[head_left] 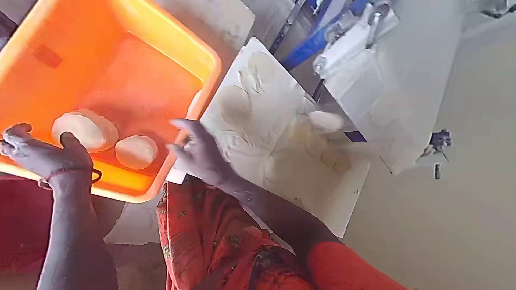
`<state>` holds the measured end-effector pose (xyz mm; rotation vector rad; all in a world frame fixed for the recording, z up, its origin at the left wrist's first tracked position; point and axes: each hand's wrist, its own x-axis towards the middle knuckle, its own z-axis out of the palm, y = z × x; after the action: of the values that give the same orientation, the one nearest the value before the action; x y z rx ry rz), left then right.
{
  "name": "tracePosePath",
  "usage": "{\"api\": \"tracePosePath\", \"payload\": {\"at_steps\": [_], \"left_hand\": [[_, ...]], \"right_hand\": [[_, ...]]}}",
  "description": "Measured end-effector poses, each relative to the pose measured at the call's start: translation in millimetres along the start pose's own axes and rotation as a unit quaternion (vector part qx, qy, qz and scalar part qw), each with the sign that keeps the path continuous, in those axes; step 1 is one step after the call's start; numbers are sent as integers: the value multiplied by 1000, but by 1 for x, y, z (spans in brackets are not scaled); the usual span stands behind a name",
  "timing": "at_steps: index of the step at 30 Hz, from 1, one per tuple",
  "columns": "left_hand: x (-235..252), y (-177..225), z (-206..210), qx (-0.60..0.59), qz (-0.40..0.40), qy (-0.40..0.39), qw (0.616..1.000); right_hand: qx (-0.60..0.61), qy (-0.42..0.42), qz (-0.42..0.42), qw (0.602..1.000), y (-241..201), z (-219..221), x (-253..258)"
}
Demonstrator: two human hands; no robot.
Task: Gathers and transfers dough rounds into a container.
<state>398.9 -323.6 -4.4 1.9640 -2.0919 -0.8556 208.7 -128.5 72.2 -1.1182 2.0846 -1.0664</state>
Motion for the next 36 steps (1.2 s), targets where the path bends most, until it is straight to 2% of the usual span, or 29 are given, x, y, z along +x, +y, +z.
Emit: {"api": "tracePosePath", "payload": {"at_steps": [2, 3, 5, 7, 8, 9, 10, 12, 14, 16, 19, 21, 23, 24, 28, 30, 32, 34, 36], "left_hand": [[-57, 26, -5, -57, 96, -6, 994], [-91, 42, 1, -84, 136, -18, 987], [-165, 76, 27, -150, 180, -88, 968], [-236, 111, 62, -202, 133, -253, 937], [-264, 128, 82, -216, 90, -323, 917], [-285, 145, 99, -218, 52, -369, 902], [-303, 156, 113, -207, 25, -384, 899], [-328, 166, 129, -174, 1, -356, 918], [-336, 167, 129, -154, -2, -306, 939], [-338, 156, 125, -173, -16, -258, 950], [-335, 132, 116, -159, -21, -186, 969], [-332, 123, 111, -159, -15, -145, 976], [-335, 123, 108, -166, -6, -105, 981], [-336, 127, 108, -173, -2, -96, 980], [-340, 144, 121, -268, 26, -124, 955], [-338, 148, 135, -373, 26, -129, 918], [-335, 158, 144, -496, -4, -147, 856], [-336, 173, 149, -574, -45, -171, 800], [-338, 178, 162, -590, -44, -180, 786]], "right_hand": [[-86, 60, 40, 994, 35, -77, -51], [-132, 62, 75, 987, 59, -114, -71], [-183, -7, 143, 973, 104, -178, -96], [-200, -147, 189, 950, 133, -214, -105], [-214, -208, 183, 937, 138, -221, -104], [-241, -257, 163, 922, 140, -224, -100], [-271, -291, 135, 907, 142, -224, -96], [-328, -331, 83, 881, 148, -219, -91], [-341, -348, 58, 871, 152, -218, -80], [-347, -378, 67, 856, 146, -218, -71], [-391, -427, 94, 810, 133, -213, -63], [-413, -432, 79, 798, 132, -211, -63], [-421, -411, 32, 808, 136, -210, -70], [-401, -394, 12, 827, 137, -211, -74], [-296, -309, -6, 904, 129, -213, -98], [-248, -231, -14, 941, 125, -213, -116], [-139, -88, -38, 986, 131, -207, -140], [-78, 31, -64, 994, 138, -195, -156], [-90, 46, -26, 995, 147, -180, -163]]}}
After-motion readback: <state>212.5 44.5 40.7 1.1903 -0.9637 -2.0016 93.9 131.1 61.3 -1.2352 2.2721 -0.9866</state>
